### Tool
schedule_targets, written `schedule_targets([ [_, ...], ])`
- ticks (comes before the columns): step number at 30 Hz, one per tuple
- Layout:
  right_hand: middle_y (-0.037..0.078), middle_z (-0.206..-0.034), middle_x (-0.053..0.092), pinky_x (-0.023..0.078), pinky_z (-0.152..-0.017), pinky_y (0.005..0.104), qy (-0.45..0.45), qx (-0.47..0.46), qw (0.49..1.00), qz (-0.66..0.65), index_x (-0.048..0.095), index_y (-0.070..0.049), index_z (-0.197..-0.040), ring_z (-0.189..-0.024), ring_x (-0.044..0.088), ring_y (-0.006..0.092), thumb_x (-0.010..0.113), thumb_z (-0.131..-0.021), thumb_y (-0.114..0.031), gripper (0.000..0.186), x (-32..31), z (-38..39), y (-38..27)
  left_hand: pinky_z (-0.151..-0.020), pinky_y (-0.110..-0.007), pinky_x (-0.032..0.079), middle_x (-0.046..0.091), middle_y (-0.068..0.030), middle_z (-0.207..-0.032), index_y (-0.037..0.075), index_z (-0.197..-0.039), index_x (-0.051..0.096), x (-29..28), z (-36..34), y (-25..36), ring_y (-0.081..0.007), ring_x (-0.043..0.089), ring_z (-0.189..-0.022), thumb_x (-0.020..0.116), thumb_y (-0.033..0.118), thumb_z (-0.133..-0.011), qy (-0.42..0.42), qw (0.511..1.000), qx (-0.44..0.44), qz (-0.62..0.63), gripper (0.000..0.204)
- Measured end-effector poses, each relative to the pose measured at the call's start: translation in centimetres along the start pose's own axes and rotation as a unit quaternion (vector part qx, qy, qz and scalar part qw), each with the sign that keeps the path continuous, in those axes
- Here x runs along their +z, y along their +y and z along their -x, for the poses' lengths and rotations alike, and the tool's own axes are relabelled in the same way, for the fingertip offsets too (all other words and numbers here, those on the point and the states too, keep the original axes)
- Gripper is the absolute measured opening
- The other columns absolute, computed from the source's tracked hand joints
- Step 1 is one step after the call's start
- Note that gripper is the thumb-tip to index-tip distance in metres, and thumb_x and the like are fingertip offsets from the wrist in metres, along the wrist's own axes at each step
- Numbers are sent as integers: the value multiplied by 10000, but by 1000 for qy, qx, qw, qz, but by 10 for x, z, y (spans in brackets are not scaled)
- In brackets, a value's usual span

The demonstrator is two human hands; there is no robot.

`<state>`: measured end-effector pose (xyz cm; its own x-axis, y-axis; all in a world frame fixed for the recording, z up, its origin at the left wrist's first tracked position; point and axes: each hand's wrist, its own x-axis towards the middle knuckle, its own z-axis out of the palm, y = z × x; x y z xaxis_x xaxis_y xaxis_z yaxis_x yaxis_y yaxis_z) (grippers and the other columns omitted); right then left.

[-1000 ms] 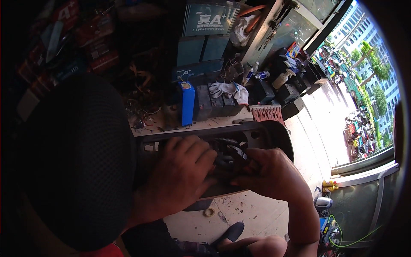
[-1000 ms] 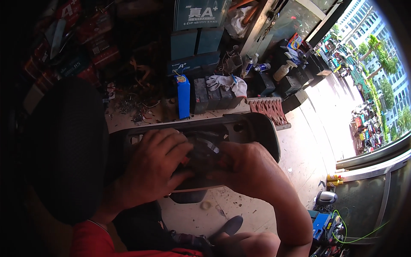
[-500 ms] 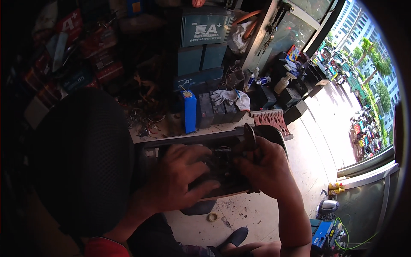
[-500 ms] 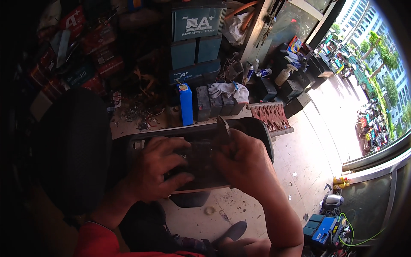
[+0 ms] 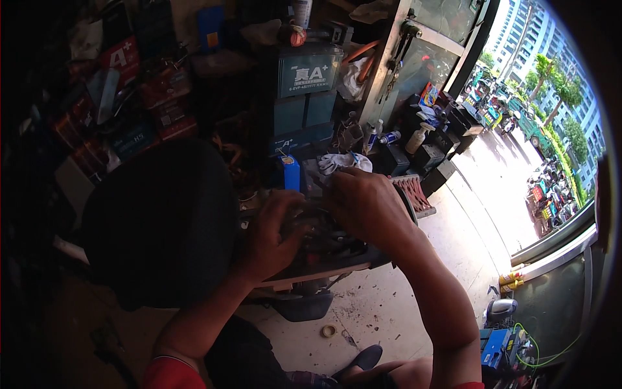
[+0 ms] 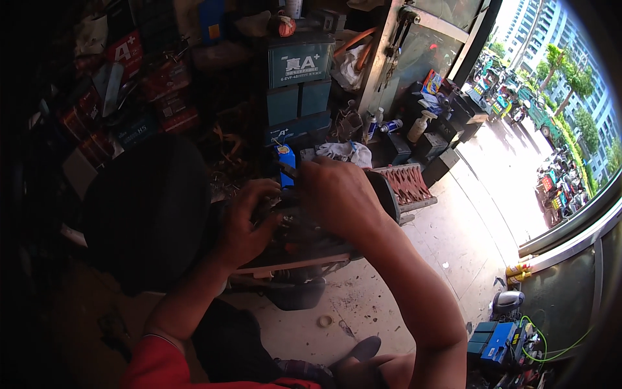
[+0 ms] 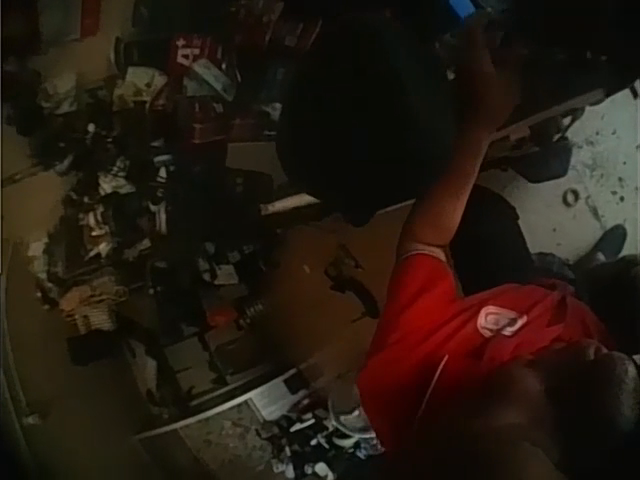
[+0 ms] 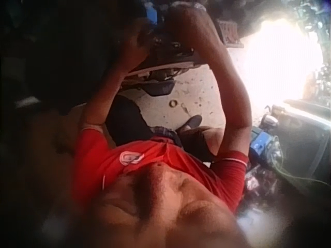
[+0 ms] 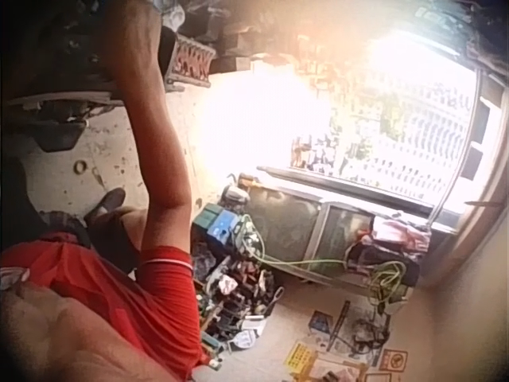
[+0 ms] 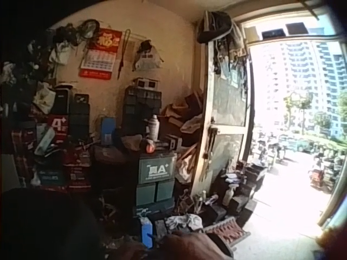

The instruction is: Repair and wire a motorbike component, using electrical tape and wire strippers.

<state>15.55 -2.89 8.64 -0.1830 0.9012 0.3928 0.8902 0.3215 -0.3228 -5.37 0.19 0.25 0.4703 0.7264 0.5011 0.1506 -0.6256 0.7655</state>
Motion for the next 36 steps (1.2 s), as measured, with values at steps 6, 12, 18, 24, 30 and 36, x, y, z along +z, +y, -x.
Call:
schedule_targets([
  [6, 212, -758, 672, 536, -670, 444, -5, 39, 995, -96, 657, 3, -870, -761, 705, 404, 774, -865, -197, 231, -7, -1, -32, -1017, -472, 514, 674, -198, -1214, 27, -1295, 650, 7, -9, -6, -364, 657, -1169, 746, 131, -905, -5, 987, -50, -151, 415],
  [12, 260, -870, 710, 564, -779, 481, -73, 120, 989, 49, 739, 11, -895, -874, 709, 443, 752, -851, -229, 245, 8, 15, 12, -898, -486, 523, 709, -167, -1081, 29, -1216, 708, 5, -9, -20, -352, 665, -1057, 756, 127, -870, -6, 978, 16, -210, 364],
  [18, 251, -880, 719, 568, -812, 495, -119, 133, 979, 100, 764, -6, -878, -898, 716, 430, 708, -849, -187, 192, 33, 18, 25, -879, -437, 532, 681, -151, -1005, 7, -1060, 741, 6, -3, -23, -339, 660, -1003, 753, 90, -885, -28, 976, 44, -212, 195],
  [24, 235, -878, 730, 568, -780, 482, -19, 96, 995, 29, 719, 10, -959, -876, 731, 414, 702, -865, -182, 214, 15, 13, 0, -887, -390, 535, 661, -108, -1008, 8, -1067, 675, 7, -1, -31, -267, 675, -1051, 729, 40, -911, 26, 994, 48, -93, 168],
  [30, 188, -830, 724, 564, -699, 418, -31, 183, 959, -213, 685, 32, -1035, -757, 738, 271, 753, -899, -186, 266, -2, 2, -17, -909, -310, 539, 646, -50, -1104, 71, -1099, 561, 0, -1, -37, -125, 646, -1027, 667, 37, -993, 32, 961, -112, 251, 154],
  [36, 131, -840, 738, 568, -700, 360, -91, 172, 960, -203, 695, 40, -1075, -764, 721, 177, 759, -918, -165, 266, -7, 16, -25, -919, -293, 538, 645, -52, -1129, 99, -1154, 541, -4, 4, -36, -128, 655, -1048, 635, 8, -1008, 43, 964, -7, 261, 195],
])
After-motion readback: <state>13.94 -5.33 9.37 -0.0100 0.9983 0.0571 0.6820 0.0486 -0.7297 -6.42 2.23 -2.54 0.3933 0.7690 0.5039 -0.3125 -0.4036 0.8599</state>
